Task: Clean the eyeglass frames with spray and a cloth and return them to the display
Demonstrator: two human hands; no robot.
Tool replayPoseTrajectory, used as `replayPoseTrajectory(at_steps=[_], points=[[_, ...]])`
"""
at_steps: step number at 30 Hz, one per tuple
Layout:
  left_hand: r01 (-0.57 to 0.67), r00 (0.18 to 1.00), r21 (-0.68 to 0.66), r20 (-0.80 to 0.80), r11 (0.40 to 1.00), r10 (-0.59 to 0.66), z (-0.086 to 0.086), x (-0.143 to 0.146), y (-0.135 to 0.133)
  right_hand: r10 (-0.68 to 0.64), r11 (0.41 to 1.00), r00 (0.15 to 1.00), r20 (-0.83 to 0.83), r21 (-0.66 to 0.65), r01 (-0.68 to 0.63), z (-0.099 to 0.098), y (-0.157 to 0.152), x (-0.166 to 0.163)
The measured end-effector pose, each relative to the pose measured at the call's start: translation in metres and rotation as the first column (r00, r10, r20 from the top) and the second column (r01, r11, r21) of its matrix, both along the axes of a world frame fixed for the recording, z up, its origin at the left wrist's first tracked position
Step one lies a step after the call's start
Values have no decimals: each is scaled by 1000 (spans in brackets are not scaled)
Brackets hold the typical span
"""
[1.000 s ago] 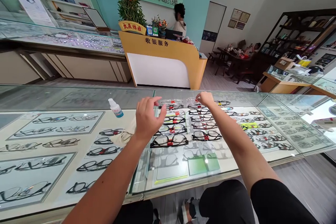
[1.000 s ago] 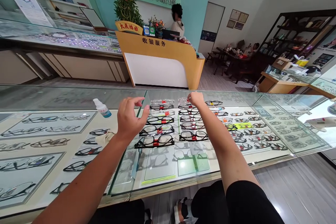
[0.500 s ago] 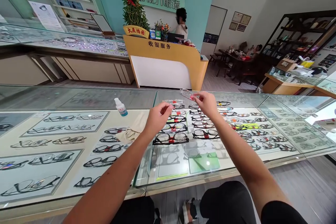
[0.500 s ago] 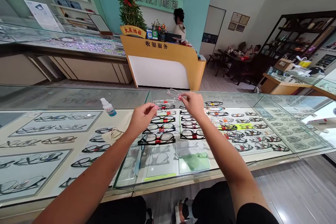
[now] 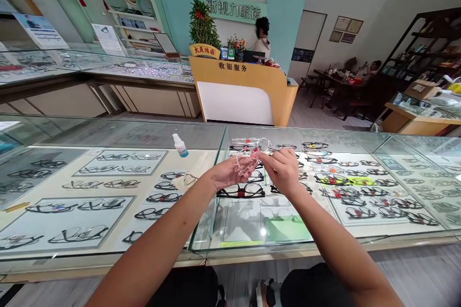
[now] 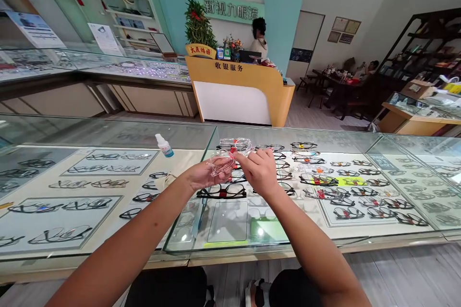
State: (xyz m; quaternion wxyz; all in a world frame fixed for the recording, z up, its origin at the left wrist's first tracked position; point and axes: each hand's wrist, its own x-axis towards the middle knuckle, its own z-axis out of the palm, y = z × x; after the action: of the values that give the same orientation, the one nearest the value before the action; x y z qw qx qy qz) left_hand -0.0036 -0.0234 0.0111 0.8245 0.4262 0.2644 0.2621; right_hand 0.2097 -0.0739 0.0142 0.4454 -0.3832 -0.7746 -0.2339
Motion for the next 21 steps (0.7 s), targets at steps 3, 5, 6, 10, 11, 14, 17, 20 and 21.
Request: replayPoseTrajectory(at_steps=[3, 5, 6, 10, 11, 14, 17, 20, 21], points=[[20, 999, 120, -40, 993, -16, 4, 0, -1, 47, 998, 998, -34, -46, -49, -1, 0, 0], [-24, 995, 223, -88, 975, 44, 7, 2, -1, 86, 983, 978, -192, -142, -114, -3, 1, 0], [-62, 989, 271, -110, 961, 95, 8, 3, -2, 90, 965, 942, -325, -206, -163, -4, 2, 0], [-227, 943, 429, -128, 874, 308, 7, 9, -1, -26, 723, 642, -766, -458, -517, -4, 9, 1], [-249, 932, 458, -127, 853, 340, 7, 11, -2, -54, 633, 590, -805, -485, -603, -3, 11, 1], [-277, 898, 553, -141, 785, 416, 4, 14, -3, -89, 473, 500, -861, -479, -740, 0, 15, 0], [-272, 875, 633, -150, 725, 460, 3, 16, -4, -113, 429, 438, -892, -441, -788, 0, 15, -1], [-266, 886, 645, -129, 716, 446, 3, 17, -5, -144, 375, 396, -907, -420, -826, -2, 16, 0], [-266, 891, 643, -120, 719, 437, 3, 17, -5, -150, 357, 384, -911, -412, -838, -3, 17, 1]])
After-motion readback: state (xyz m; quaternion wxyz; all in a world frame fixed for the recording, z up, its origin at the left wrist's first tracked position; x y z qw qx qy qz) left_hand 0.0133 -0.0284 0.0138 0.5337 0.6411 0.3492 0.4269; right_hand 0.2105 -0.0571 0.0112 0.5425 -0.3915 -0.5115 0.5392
